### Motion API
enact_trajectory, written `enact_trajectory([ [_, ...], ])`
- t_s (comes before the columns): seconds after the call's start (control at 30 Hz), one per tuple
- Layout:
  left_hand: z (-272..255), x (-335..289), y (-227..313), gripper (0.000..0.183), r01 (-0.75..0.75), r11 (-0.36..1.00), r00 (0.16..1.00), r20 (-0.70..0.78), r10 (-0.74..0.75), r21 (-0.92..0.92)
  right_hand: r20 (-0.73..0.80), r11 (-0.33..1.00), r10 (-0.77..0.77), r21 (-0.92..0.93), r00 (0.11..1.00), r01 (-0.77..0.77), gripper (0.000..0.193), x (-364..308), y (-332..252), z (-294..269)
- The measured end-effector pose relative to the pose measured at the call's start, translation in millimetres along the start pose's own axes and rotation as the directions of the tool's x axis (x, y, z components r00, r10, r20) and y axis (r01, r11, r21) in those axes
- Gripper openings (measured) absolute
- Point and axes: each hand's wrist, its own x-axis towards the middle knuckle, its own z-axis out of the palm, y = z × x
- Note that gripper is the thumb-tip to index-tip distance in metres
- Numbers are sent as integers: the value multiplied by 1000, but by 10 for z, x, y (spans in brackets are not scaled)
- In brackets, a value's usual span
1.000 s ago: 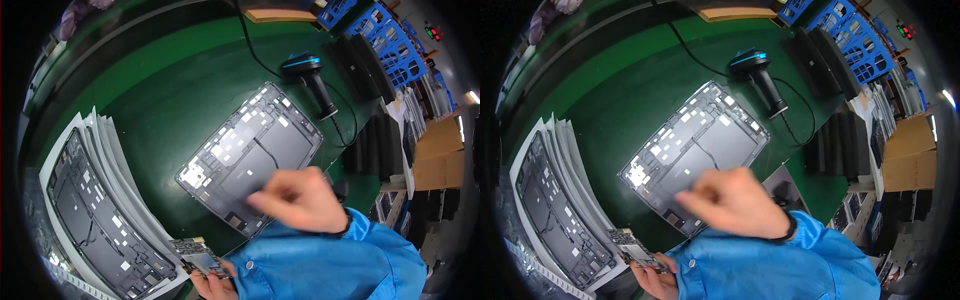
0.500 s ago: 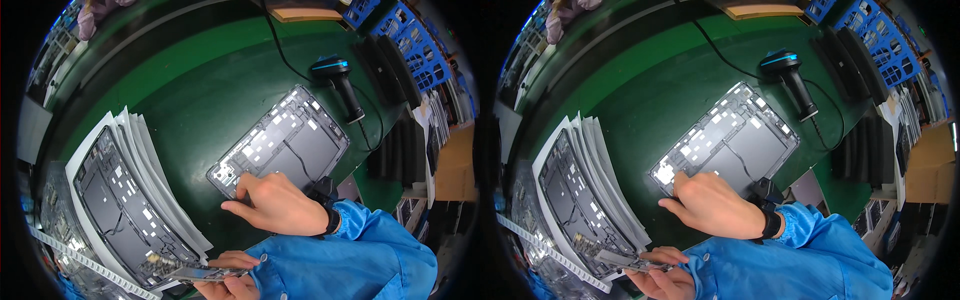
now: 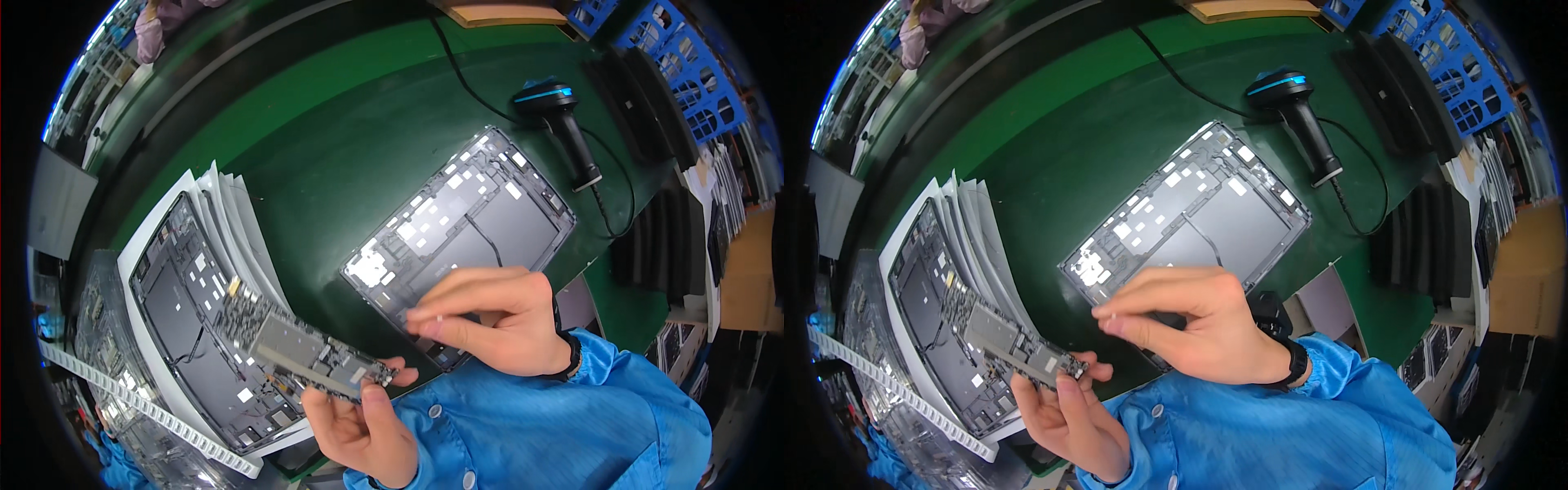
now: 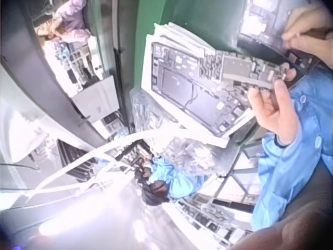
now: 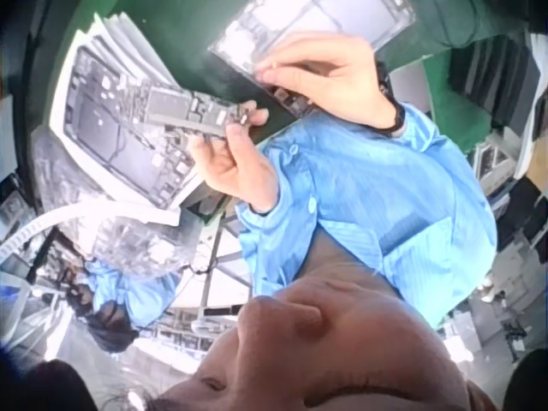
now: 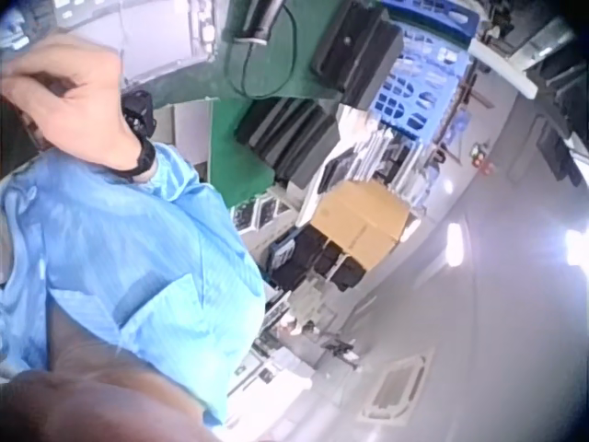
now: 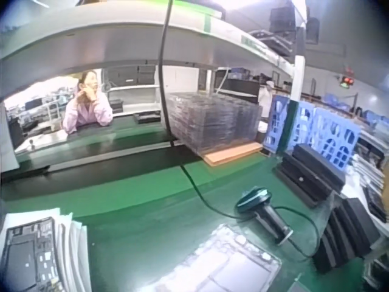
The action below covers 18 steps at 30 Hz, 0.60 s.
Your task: Assembling electronic circuit boards and components in a factory setting.
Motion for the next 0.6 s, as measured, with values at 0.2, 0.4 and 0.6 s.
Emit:
enact_trajectory([
  [0.2, -72, 116, -57, 23, 174, 921, 969, 226, -97, -349, 46, 998, 0, 64, 999, -3, 20, -158, -84, -24],
  [0.4, -86, 106, -93, 28, 149, 940, 969, 235, -76, -307, -26, 998, -61, 12, 998, 62, 14, -254, -123, 36],
  [0.6, -136, 135, -162, 27, 98, 965, 973, 225, -42, -242, 79, 994, -88, -58, 993, 93, 18, -255, -35, 31],
])
